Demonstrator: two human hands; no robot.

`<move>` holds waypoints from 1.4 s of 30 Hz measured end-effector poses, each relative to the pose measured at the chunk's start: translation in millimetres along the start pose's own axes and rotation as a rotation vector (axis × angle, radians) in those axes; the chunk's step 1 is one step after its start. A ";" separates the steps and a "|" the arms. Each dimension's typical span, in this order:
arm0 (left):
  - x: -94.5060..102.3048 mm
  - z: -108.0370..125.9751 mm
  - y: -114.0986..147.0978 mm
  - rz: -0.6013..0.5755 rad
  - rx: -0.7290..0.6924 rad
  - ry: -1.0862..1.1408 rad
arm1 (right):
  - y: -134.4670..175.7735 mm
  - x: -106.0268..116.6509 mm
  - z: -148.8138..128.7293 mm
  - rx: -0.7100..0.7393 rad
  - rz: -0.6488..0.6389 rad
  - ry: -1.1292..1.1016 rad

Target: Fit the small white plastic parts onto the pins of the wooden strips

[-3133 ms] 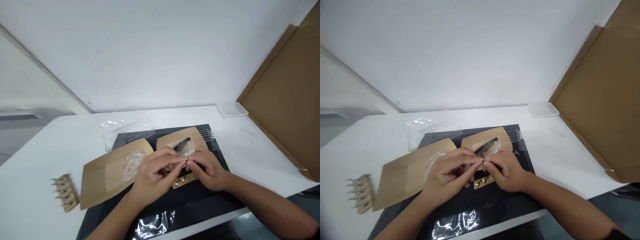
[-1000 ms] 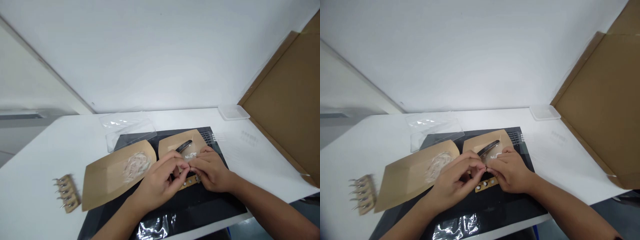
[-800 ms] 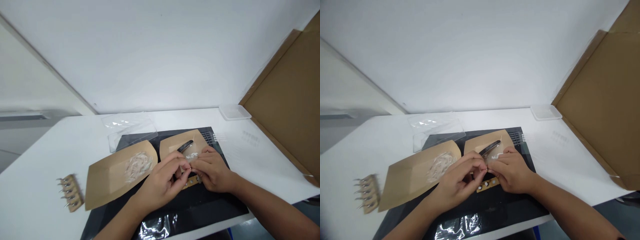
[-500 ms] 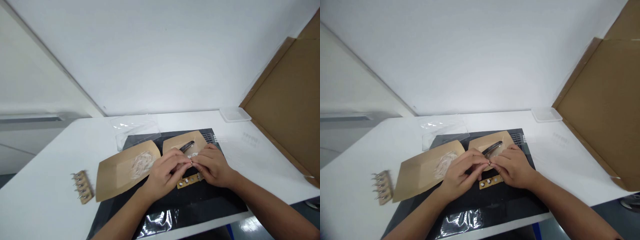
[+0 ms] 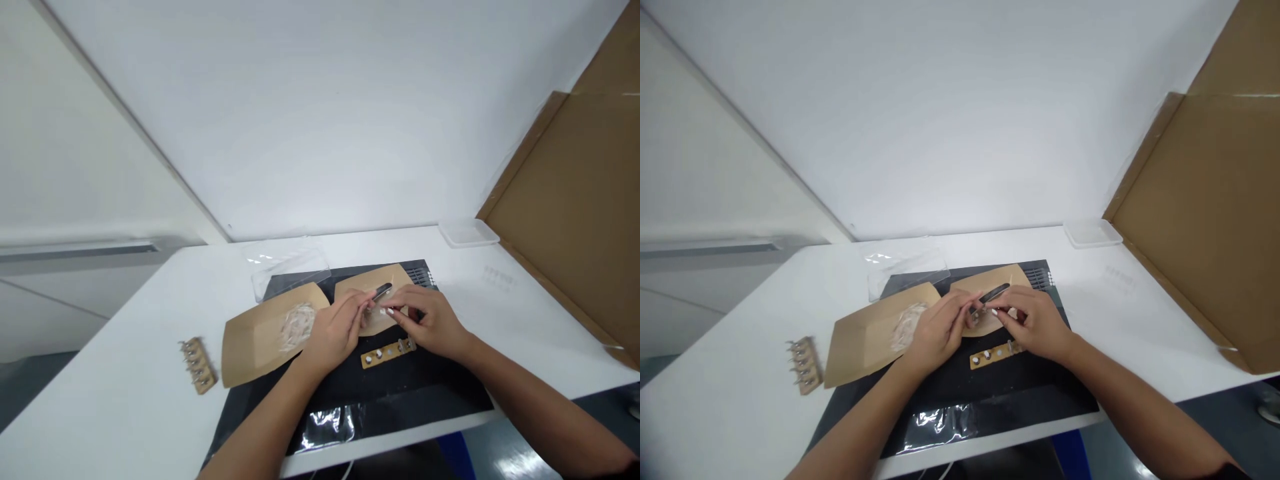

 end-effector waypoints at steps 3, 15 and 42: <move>-0.9 2.4 0.1 0.000 0.003 -0.008 | 3.5 -1.1 5.4 -0.131 -0.026 -0.043; 4.7 2.1 6.2 0.090 0.117 -0.088 | 50.1 -43.7 -2.9 -0.150 -0.009 0.175; 10.8 2.1 10.8 0.264 0.037 0.130 | 66.3 -41.3 13.0 -0.197 -0.047 0.318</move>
Point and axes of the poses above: each hand's wrist, its own y-axis away from the middle knuckle, its own x-axis out of the back of the hand, z = x × y, the point moved 9 cm from there along -y, towards the middle knuckle, and after that the axes turned 15 degrees about -z, right-handed, at the moved point
